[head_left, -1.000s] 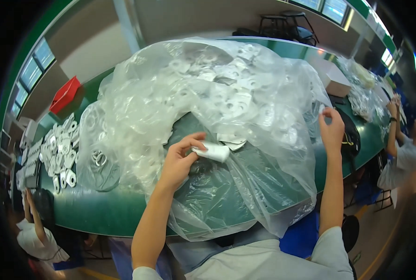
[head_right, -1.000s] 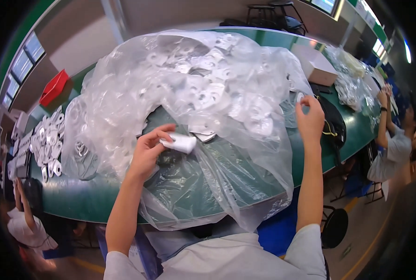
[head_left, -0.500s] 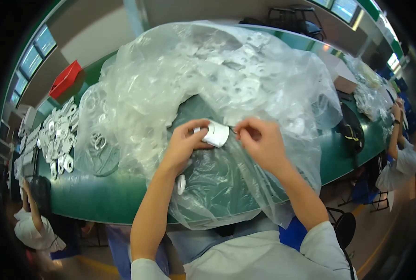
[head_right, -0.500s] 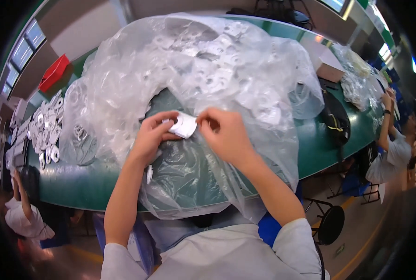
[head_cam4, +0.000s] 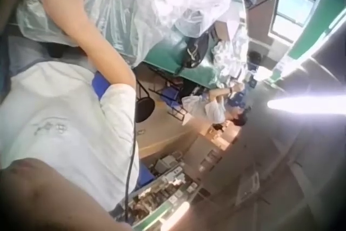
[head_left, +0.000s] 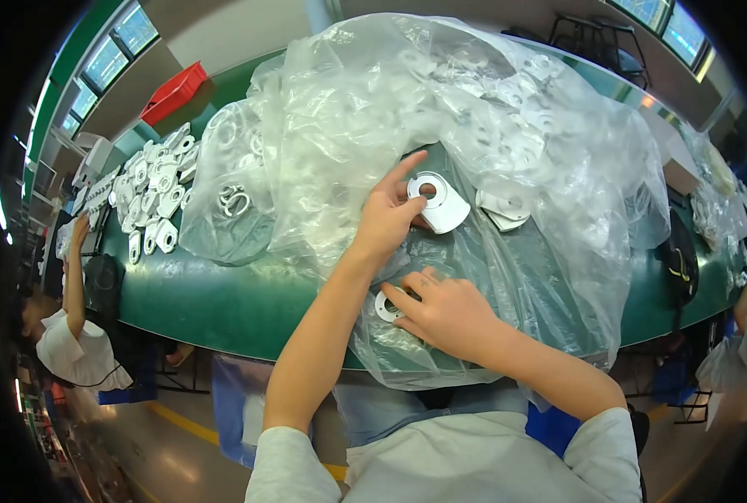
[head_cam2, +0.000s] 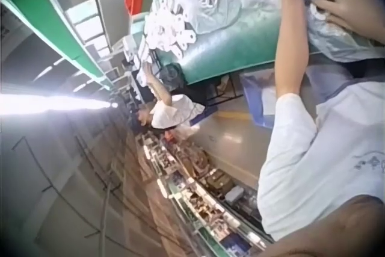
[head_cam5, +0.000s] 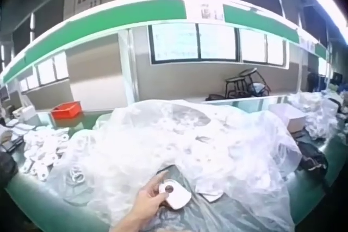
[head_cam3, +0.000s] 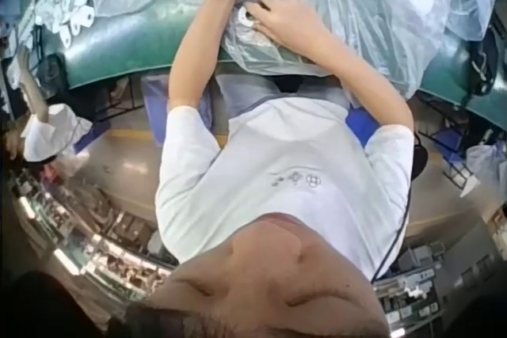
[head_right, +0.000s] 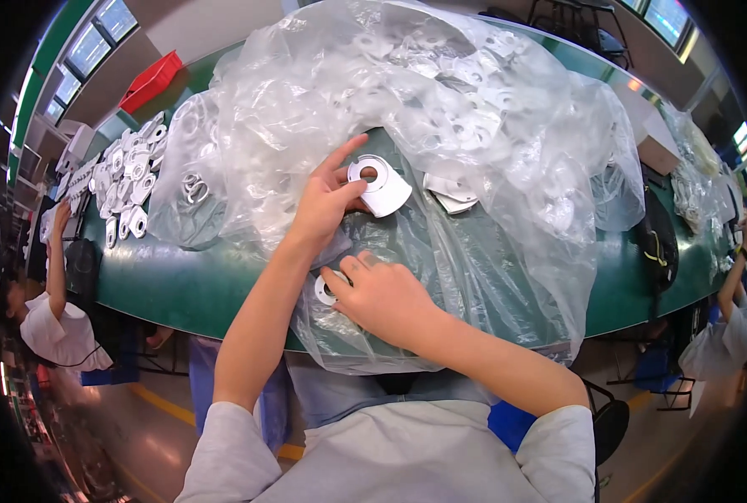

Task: Assembling small metal components by placing rings onto metal plates at a factory workstation.

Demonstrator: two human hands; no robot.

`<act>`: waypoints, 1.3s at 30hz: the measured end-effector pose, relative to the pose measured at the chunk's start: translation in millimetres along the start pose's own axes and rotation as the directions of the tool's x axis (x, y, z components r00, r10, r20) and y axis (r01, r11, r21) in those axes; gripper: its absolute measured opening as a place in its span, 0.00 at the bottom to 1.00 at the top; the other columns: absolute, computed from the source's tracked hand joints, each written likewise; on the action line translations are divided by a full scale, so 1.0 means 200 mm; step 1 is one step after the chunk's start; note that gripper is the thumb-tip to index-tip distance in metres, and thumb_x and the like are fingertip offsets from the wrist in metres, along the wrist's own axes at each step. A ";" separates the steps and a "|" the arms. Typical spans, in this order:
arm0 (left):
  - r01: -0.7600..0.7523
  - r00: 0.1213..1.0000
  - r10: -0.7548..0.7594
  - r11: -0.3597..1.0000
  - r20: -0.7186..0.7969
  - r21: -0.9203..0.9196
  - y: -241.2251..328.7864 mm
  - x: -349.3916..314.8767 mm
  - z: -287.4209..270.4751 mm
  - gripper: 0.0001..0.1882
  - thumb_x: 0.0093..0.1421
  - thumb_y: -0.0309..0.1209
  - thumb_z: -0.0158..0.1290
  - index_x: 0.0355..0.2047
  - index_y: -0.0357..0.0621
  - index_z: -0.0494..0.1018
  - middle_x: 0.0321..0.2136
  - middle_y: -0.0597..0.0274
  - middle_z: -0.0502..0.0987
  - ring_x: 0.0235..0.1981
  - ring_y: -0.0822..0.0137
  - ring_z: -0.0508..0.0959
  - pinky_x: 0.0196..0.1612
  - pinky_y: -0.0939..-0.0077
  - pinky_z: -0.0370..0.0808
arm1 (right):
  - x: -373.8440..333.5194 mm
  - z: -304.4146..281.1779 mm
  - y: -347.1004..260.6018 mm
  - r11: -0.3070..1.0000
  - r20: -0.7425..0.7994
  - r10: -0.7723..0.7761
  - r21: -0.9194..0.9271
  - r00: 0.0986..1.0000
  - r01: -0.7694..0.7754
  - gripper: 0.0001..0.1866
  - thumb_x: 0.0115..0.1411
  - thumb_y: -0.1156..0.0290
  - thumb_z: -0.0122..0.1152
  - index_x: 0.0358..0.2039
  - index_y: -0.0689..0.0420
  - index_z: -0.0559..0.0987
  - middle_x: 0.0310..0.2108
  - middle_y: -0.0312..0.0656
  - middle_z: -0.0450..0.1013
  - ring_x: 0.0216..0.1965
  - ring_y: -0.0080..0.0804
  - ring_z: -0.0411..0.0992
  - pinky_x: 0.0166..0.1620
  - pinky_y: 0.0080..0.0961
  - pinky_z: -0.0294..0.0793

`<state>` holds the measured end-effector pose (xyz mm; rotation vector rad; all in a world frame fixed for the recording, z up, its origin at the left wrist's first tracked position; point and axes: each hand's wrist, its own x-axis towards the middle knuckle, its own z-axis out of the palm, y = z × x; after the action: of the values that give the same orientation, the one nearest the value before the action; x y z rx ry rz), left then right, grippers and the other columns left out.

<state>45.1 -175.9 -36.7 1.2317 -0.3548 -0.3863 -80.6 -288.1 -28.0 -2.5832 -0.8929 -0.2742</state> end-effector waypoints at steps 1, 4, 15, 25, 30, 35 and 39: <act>0.011 0.999 -0.010 1.000 -0.033 0.028 0.00 0.00 0.01 0.29 0.55 0.18 0.47 0.59 0.40 0.60 0.39 0.57 0.77 0.33 0.71 0.78 0.35 0.76 0.78 | -0.01 0.00 0.01 0.997 -0.046 -0.025 -0.070 0.999 0.022 0.17 0.50 0.64 0.64 0.40 0.53 0.76 0.33 0.36 0.68 0.34 0.34 0.72 0.22 0.27 0.71; 0.036 0.998 -0.033 0.997 -0.046 0.063 0.00 0.00 0.02 0.28 0.56 0.18 0.47 0.58 0.38 0.59 0.38 0.56 0.77 0.33 0.71 0.78 0.34 0.77 0.77 | -0.04 0.04 0.00 0.986 -0.204 -0.097 -0.152 0.974 0.067 0.11 0.51 0.67 0.61 0.36 0.53 0.76 0.28 0.36 0.69 0.29 0.34 0.72 0.19 0.27 0.69; 0.010 0.987 -0.014 1.000 0.159 0.028 0.03 -0.03 0.11 0.17 0.60 0.24 0.49 0.51 0.36 0.67 0.36 0.60 0.78 0.31 0.76 0.76 0.30 0.84 0.71 | 0.07 -0.26 0.39 0.707 -0.221 0.628 0.561 0.746 -0.430 0.14 0.62 0.66 0.48 0.26 0.62 0.76 0.16 0.49 0.69 0.18 0.43 0.67 0.24 0.32 0.63; 0.021 0.989 -0.030 0.998 0.147 0.062 0.02 -0.04 0.11 0.20 0.59 0.24 0.52 0.53 0.36 0.66 0.39 0.59 0.78 0.39 0.75 0.76 0.40 0.80 0.72 | 0.07 -0.22 0.46 0.735 -0.248 0.536 0.607 0.807 -0.302 0.12 0.61 0.67 0.51 0.27 0.63 0.75 0.17 0.47 0.69 0.18 0.33 0.64 0.24 0.27 0.62; -0.008 0.990 -0.005 0.996 0.142 0.090 0.00 -0.04 0.11 0.19 0.59 0.22 0.52 0.51 0.35 0.67 0.38 0.61 0.78 0.38 0.76 0.76 0.41 0.82 0.72 | 0.08 -0.19 0.43 0.782 -0.333 0.513 0.561 0.791 -0.271 0.08 0.58 0.70 0.56 0.29 0.62 0.76 0.17 0.38 0.68 0.19 0.22 0.63 0.24 0.24 0.61; -0.031 0.995 0.024 0.996 0.094 0.078 0.02 -0.04 0.14 0.18 0.59 0.21 0.52 0.50 0.34 0.68 0.36 0.61 0.79 0.35 0.77 0.76 0.39 0.84 0.72 | 0.08 -0.10 0.42 0.670 -0.374 0.629 0.706 0.682 -0.230 0.11 0.59 0.70 0.56 0.41 0.60 0.74 0.30 0.38 0.71 0.29 0.21 0.67 0.30 0.21 0.68; -0.071 0.996 0.068 0.997 0.054 0.042 0.01 -0.04 0.13 0.14 0.59 0.21 0.51 0.46 0.33 0.69 0.33 0.61 0.79 0.33 0.77 0.76 0.36 0.85 0.72 | 0.07 -0.04 0.46 0.304 -0.114 0.494 0.951 0.862 -0.048 0.16 0.62 0.70 0.51 0.49 0.60 0.69 0.43 0.40 0.69 0.40 0.21 0.68 0.38 0.20 0.72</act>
<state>27.1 -193.3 -26.7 1.2505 -0.4524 -0.3533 -13.1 -349.5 -44.2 -1.4129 -0.2325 -0.0983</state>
